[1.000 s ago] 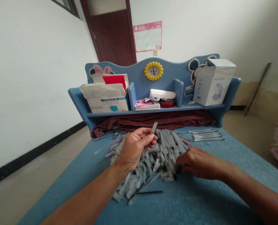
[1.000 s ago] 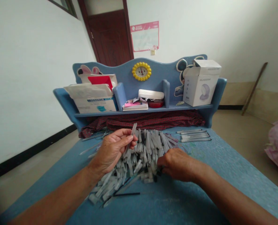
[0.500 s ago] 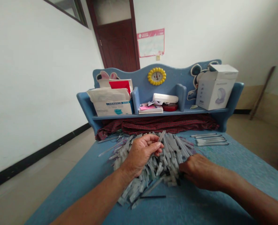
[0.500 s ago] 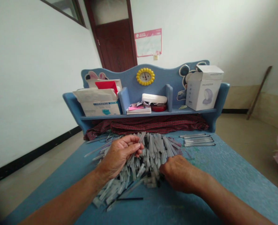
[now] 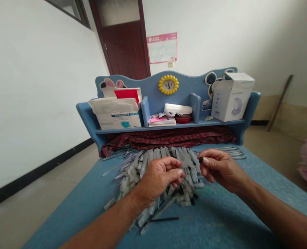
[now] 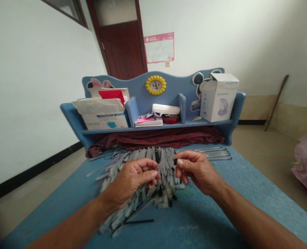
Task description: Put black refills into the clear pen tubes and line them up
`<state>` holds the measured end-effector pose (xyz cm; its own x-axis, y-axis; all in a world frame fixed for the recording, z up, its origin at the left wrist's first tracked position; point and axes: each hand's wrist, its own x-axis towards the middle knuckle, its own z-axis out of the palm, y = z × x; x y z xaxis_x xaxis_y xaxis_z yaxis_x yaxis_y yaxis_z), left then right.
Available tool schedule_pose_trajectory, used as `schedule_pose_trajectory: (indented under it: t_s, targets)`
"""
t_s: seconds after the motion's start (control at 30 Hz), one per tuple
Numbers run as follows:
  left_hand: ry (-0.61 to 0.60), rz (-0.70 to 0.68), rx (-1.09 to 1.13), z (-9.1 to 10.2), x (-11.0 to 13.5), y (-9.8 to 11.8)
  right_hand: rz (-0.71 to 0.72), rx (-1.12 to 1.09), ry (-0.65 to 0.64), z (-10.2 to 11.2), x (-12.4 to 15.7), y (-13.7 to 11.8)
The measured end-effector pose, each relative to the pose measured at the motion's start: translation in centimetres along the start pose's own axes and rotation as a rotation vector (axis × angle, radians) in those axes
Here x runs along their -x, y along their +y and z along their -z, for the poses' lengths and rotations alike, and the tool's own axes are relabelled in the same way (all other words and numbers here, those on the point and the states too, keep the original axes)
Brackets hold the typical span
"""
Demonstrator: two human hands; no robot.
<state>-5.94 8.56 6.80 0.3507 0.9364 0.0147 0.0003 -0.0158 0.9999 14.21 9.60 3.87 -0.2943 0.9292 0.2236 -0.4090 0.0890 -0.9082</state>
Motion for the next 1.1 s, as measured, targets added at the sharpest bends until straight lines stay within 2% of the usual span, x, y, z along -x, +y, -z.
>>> schedule_pose_trajectory:
  t_s: [0.23, 0.83, 1.1]
  targets:
    - [-0.066, 0.034, -0.038, -0.8, 0.4, -0.4, -0.054, -0.109, 0.041, -0.8, 0.0, 0.4]
    - [-0.070, 0.048, 0.029, -0.8, 0.4, -0.8, -0.054, -0.136, 0.048, -1.3, 0.1, 0.9]
    - [-0.147, 0.171, 0.200, -1.0, 0.6, -0.5, -0.053, -0.147, 0.037, -1.7, 0.2, 0.9]
